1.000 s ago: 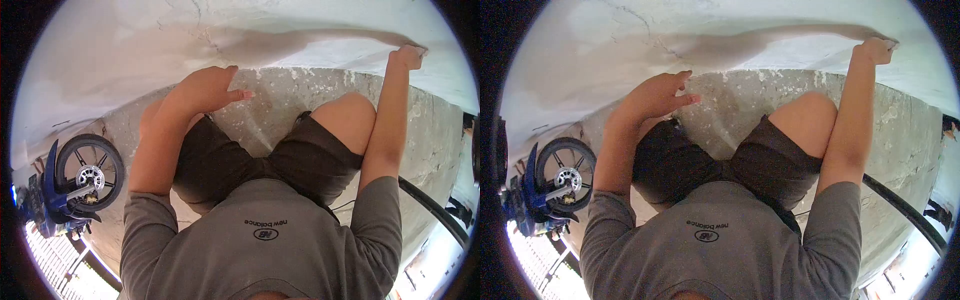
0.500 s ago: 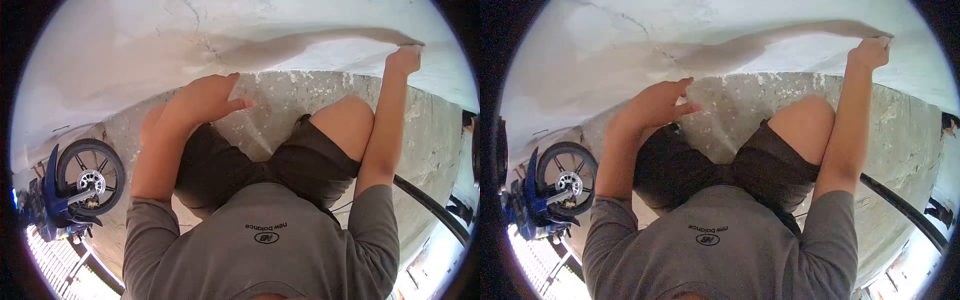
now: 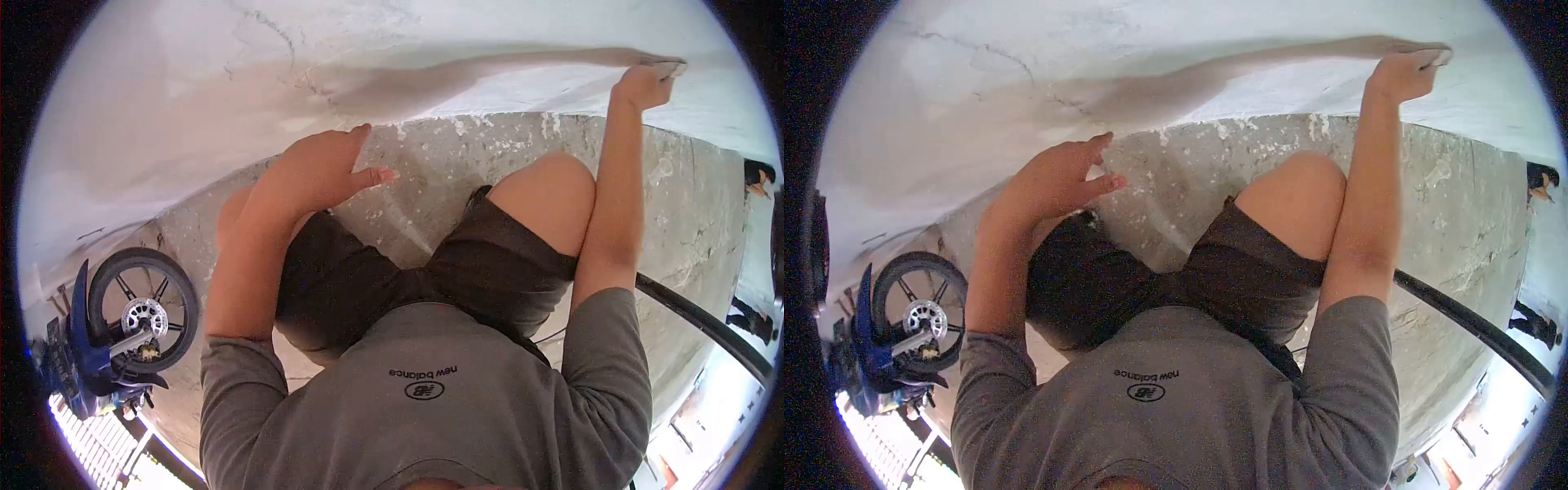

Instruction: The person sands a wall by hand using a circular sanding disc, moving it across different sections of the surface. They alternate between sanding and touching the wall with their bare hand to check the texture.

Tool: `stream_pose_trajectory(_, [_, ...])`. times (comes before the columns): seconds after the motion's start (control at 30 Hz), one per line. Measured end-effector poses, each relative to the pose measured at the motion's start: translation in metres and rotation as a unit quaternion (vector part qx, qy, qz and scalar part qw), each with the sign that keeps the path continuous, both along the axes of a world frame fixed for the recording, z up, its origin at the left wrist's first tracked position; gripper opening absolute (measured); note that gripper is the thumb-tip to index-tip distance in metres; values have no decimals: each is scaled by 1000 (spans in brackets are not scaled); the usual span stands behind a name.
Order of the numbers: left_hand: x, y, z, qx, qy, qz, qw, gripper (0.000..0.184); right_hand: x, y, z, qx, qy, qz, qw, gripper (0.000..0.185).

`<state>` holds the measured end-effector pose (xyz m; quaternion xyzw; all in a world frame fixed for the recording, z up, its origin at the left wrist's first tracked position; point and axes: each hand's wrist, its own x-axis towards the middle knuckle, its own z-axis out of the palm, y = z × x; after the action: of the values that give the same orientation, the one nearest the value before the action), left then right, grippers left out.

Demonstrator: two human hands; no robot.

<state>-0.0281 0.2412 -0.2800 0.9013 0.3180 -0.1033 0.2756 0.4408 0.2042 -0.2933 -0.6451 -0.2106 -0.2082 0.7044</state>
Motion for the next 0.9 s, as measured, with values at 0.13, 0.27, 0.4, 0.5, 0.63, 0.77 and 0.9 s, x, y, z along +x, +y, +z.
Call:
stream_pose_trajectory(0.13, [4,1,5,-20,-1,-5,1000,78,41,-6,-42,99,170,79,977,49])
stream_pose_trajectory(0.27, [4,2,10,-28,15,10,999,78,64,-11,-38,13,145,64,987,44])
stream_pose_trajectory(0.4, [-1,1,4,-8,-1,10,1000,78,-51,-11,64,16,48,80,996,45])
stream_pose_trajectory(0.5, [-1,5,-1,-7,6,-3,1000,83,-25,-4,33,-25,-66,38,997,52])
stream_pose_trajectory(0.63, [-1,8,-16,-14,-12,-7,1000,85,-57,2,66,-47,-97,20,994,46])
stream_pose_trajectory(0.77, [5,12,-15,-23,23,-10,999,89,-105,29,120,-15,-256,48,965,44])
stream_pose_trajectory(0.9, [8,16,-12,-41,62,-10,997,91,-119,50,196,29,-449,5,893,42])
